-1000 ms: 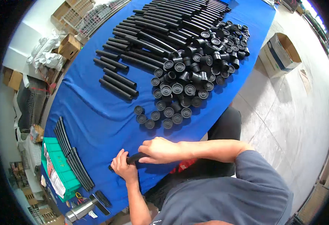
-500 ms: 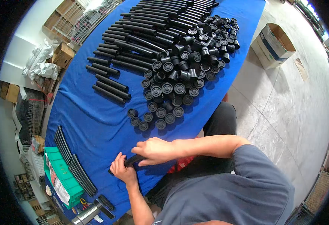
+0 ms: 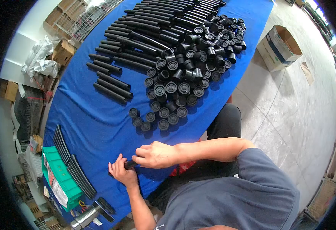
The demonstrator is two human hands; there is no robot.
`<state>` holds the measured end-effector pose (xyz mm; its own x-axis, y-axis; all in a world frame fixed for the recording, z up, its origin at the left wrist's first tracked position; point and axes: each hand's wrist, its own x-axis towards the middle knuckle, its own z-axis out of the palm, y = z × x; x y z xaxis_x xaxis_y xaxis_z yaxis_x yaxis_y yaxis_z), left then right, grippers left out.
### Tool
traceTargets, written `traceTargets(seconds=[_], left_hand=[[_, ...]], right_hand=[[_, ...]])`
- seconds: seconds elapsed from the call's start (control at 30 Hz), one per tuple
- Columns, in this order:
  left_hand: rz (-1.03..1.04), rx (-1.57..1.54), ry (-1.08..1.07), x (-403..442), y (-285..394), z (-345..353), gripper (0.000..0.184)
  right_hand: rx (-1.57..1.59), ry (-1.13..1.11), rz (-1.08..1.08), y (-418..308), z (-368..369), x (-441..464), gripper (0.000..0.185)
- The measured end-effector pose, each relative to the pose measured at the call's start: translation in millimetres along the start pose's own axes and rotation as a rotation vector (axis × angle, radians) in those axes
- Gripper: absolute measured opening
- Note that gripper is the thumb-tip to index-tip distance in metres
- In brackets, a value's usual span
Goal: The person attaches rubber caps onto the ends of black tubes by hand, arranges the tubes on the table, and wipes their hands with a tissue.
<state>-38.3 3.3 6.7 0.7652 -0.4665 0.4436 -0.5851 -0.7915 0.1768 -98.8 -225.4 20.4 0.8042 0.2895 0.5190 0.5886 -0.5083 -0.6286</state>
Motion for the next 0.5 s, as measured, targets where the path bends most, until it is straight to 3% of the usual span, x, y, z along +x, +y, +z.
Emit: traceTargets(seconds=[0.2,0.37,0.5], left_hand=[[0.01,0.005,-0.006,2.5,3.0,-1.5,0.005],[0.013,0.013,-0.006,2.0,3.0,-1.9,0.005],[0.018,0.006,-0.009,1.8,2.5,-1.2,0.005]], right_hand=[[0.371,-0.241,0.38,5.0,-11.9,5.1,0.042],[-0.033,-0.033,0.031,-3.6,-5.2,-0.9,0.038],[0.052,-0.197,0.244,-4.6,-14.2,1.1,0.036]])
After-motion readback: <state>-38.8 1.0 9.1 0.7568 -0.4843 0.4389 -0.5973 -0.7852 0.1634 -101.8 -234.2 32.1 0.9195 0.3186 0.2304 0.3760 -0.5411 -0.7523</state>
